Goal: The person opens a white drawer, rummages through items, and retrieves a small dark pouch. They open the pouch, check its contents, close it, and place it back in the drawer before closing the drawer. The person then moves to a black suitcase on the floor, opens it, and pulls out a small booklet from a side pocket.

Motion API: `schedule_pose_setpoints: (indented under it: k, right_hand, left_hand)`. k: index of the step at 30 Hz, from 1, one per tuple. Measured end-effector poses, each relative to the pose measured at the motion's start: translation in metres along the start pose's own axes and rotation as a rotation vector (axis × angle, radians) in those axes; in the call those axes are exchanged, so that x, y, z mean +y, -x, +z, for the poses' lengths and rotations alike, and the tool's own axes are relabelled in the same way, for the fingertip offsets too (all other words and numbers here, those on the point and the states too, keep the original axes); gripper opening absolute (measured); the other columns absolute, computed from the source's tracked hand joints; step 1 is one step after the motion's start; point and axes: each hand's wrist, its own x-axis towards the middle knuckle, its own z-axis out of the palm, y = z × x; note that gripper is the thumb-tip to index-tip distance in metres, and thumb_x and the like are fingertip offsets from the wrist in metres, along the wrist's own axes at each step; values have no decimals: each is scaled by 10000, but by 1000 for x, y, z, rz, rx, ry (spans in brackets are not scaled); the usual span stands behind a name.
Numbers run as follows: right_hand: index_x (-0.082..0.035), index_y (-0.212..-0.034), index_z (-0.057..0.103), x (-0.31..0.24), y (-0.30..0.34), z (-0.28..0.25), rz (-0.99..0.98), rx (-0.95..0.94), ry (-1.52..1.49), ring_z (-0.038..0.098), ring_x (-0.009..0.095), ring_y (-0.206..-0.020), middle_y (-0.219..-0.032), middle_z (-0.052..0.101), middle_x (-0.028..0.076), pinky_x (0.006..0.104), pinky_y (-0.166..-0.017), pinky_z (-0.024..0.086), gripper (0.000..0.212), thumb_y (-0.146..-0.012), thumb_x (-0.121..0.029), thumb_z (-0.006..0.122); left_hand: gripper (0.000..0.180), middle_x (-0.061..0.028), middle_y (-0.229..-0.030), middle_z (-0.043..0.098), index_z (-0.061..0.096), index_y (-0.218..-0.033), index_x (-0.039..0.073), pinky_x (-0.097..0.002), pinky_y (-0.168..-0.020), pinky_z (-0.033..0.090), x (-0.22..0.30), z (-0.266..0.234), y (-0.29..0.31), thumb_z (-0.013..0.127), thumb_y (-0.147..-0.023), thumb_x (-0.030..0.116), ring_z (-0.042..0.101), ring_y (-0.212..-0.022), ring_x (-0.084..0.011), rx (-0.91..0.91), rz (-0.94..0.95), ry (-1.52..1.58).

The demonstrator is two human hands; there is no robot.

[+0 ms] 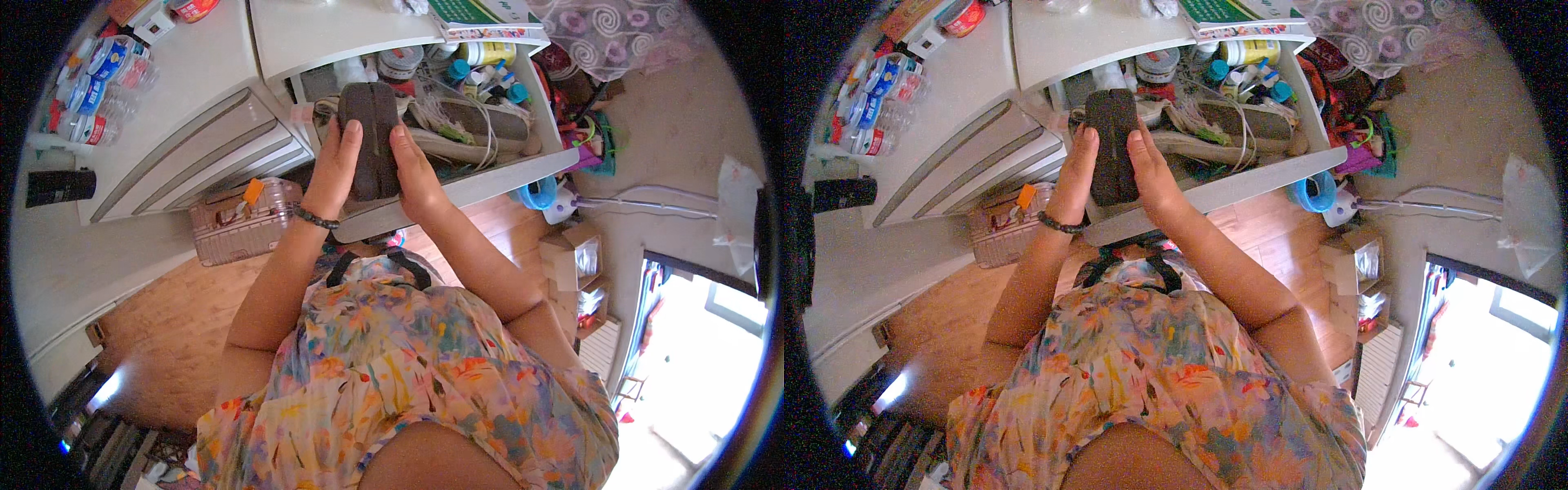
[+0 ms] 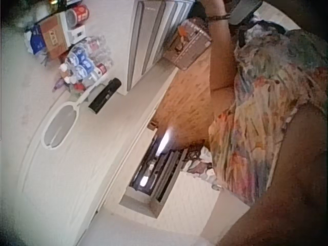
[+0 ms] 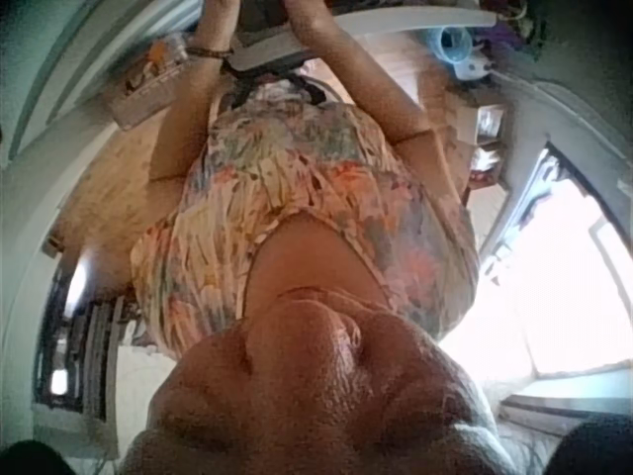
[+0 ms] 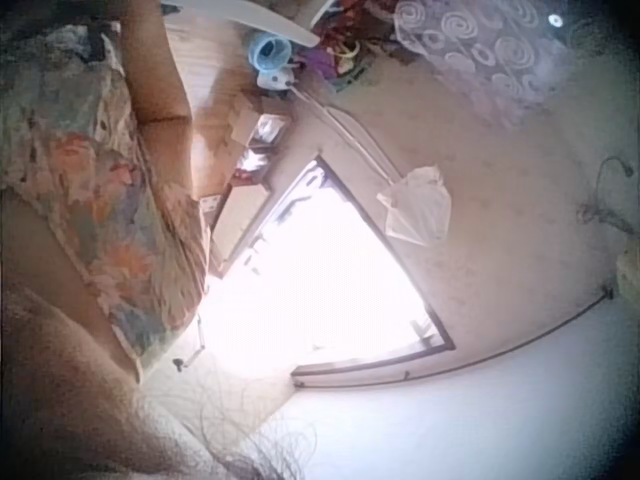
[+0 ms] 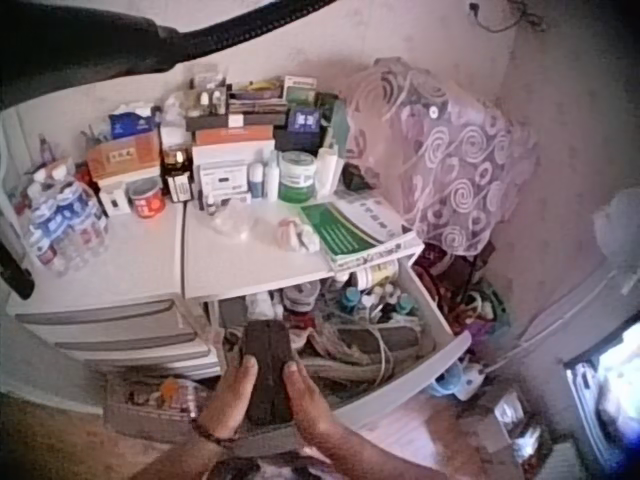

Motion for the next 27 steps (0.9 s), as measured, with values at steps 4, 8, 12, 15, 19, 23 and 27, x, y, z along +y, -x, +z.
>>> schedule_pose_setpoints:
  k: [4, 8, 12, 15, 19, 23, 27]
  right_hand:
    - [-43, -1388, 293, -4, -1, 2, 16, 21, -101, 472, 174, -1158, -1304, 467, 96, 303, -970, 378, 567, -968, -409, 401]
    - [-49, -1330, 403, -4, 0, -2, 2, 75, -50, 545, 171, -1064, -1223, 537, 83, 311, -910, 440, 518, -957, -408, 429]
    - [-42, -1275, 457, -21, 8, 5, 82, 114, -114, 569, 185, -1023, -1179, 567, 92, 317, -897, 450, 482, -950, -398, 450]
    - [-46, -1255, 475, -25, 8, 4, 140, 182, -246, 575, 208, -1033, -1180, 575, 94, 347, -912, 451, 466, -945, -395, 460]
    - [-48, -1267, 467, -23, 5, -19, 203, 191, -497, 568, 237, -1069, -1199, 572, 106, 397, -952, 438, 484, -935, -401, 477]
    - [-39, -1270, 459, -24, 5, -28, 218, 219, -337, 543, 247, -1102, -1213, 551, 133, 383, -965, 419, 468, -944, -376, 471]
    - [1, -1271, 435, -24, 1, -35, -174, 281, 483, 469, 327, -1142, -1231, 497, 157, 411, -980, 385, 549, -854, -305, 619]
  left_hand:
    - [724, -136, -1221, 510, 402, -1278, -66, -267, -942, 387, 10, 2, 1, 441, -907, 555, 494, -1103, -194, -112, -90, 265]
    - [508, -54, -1205, 565, 495, -1265, 58, -291, -925, 426, 18, 4, 4, 402, -961, 454, 546, -1060, -140, -140, -173, 368]
    - [535, -63, -1169, 571, 500, -1232, 25, -281, -893, 434, 18, -2, 1, 424, -948, 472, 548, -1038, -144, -181, -174, 403]
    - [544, -69, -1167, 576, 509, -1220, 21, -278, -888, 439, 33, 2, 6, 437, -940, 481, 554, -1043, -150, -157, -208, 489]
    - [564, -80, -1207, 576, 468, -1281, 53, -320, -907, 468, 51, -8, 9, 453, -927, 492, 579, -1064, -176, -172, -293, 757]
    - [566, -76, -1216, 570, 461, -1287, 59, -322, -905, 472, 40, -6, 12, 453, -926, 496, 579, -1065, -177, -148, -287, 752]
    - [558, -74, -1224, 562, 454, -1290, 55, -312, -911, 466, 40, -3, 21, 444, -933, 484, 571, -1073, -170, -180, -279, 748]
